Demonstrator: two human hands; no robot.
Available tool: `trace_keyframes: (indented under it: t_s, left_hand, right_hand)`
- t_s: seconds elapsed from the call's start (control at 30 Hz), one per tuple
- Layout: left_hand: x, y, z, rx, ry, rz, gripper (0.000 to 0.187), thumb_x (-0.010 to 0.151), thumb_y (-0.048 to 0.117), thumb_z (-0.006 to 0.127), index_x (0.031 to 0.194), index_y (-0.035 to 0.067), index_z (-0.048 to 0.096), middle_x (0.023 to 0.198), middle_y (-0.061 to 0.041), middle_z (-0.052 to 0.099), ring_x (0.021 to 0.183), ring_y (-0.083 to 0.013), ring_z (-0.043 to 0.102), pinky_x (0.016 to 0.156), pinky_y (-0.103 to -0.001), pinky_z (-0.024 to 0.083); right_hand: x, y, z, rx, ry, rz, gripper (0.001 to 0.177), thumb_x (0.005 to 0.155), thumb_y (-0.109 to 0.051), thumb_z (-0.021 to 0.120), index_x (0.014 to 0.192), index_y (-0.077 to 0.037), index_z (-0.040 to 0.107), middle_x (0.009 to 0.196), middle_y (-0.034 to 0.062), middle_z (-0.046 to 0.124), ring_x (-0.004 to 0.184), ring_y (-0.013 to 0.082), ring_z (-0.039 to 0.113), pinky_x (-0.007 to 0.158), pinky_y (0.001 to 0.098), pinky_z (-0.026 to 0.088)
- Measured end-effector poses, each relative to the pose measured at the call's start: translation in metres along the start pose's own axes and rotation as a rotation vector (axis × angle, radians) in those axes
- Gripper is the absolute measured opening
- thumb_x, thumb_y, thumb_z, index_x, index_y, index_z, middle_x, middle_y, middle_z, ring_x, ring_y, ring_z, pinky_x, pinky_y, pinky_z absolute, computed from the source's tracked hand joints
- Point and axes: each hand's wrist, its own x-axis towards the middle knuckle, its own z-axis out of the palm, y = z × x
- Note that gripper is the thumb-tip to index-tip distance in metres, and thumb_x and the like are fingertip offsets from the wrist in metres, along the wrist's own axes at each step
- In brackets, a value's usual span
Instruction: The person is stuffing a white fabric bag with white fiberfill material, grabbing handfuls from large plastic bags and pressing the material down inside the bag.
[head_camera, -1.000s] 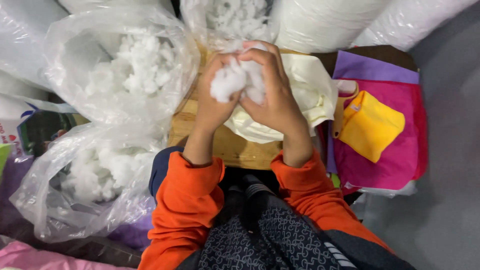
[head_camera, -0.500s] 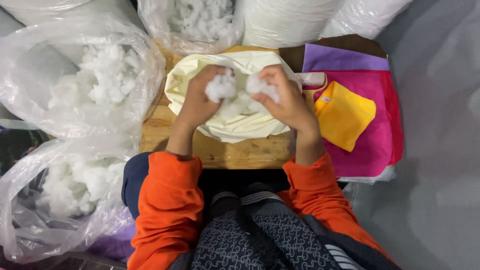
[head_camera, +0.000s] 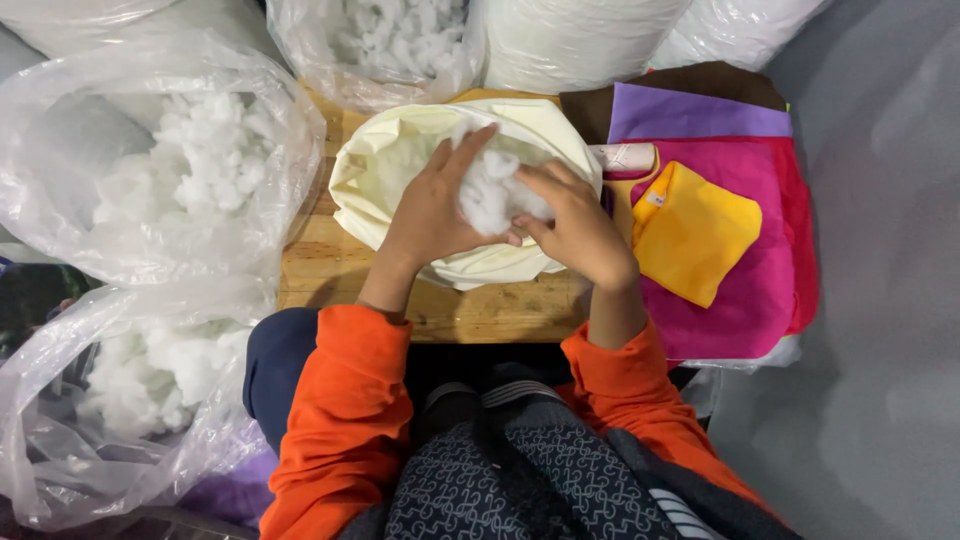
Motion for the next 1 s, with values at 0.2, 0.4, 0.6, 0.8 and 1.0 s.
trace_keyframes:
  t_s: [0.2,0.4,0.6,0.8,1.0]
  left_hand:
    - [0.012,-0.089,0.045,-0.121,0.109,0.283,0.035,0.077,0.015,0.085,0.106,0.003,0.07,0.09,-0.014,0.073,0.093,-0.0391,0.072,0.092,-0.046,0.057]
    - [0.0,-0.073,-0.009,-0.138,0.275,0.058,0.021,0.074,0.012,0.087,0.091,0.009,0.076,0.086,-0.013,0.073,0.088,-0.0403,0.071,0.081,-0.044,0.057]
    - [-0.001,-0.034,-0.01,-0.208,0.459,0.014,0.052,0.072,0.008,0.087,0.12,0.004,0.067,0.095,-0.021,0.062,0.092,-0.0427,0.067,0.082,-0.047,0.054]
    - [-0.004,-0.027,-0.017,-0.586,0.04,0.04,0.059,0.072,0.0,0.068,0.13,0.005,0.064,0.099,-0.015,0.067,0.095,-0.024,0.065,0.087,-0.039,0.054]
    - [0.002,-0.058,-0.013,-0.603,0.235,-0.091,0.011,0.077,0.001,0.078,0.084,0.007,0.072,0.066,-0.003,0.062,0.063,-0.0113,0.059,0.058,-0.023,0.046]
  right_hand:
    - [0.022,-0.018,0.017,0.119,0.268,-0.147,0.023,0.087,0.006,0.064,0.102,-0.009,0.073,0.082,0.0082,0.068,0.083,0.037,0.07,0.072,0.0393,0.054]
    - [0.027,0.005,-0.004,-0.064,0.39,-0.085,0.036,0.077,0.015,0.068,0.105,-0.007,0.072,0.098,0.0117,0.068,0.094,0.0375,0.07,0.085,0.0426,0.055]
    - [0.018,-0.078,-0.002,0.042,0.012,-0.092,0.079,0.081,-0.004,0.081,0.151,-0.014,0.048,0.158,0.0337,0.028,0.142,0.0604,0.035,0.119,0.0631,0.031]
    - [0.045,-0.004,0.062,-0.247,0.164,-0.21,0.047,0.071,-0.004,0.078,0.117,-0.005,0.068,0.111,0.0109,0.058,0.103,0.0356,0.063,0.092,0.0439,0.053]
    - [0.04,0.003,0.021,0.076,0.283,-0.228,0.027,0.08,0.004,0.075,0.096,-0.017,0.074,0.089,-0.0028,0.069,0.086,0.0215,0.071,0.08,0.0319,0.055]
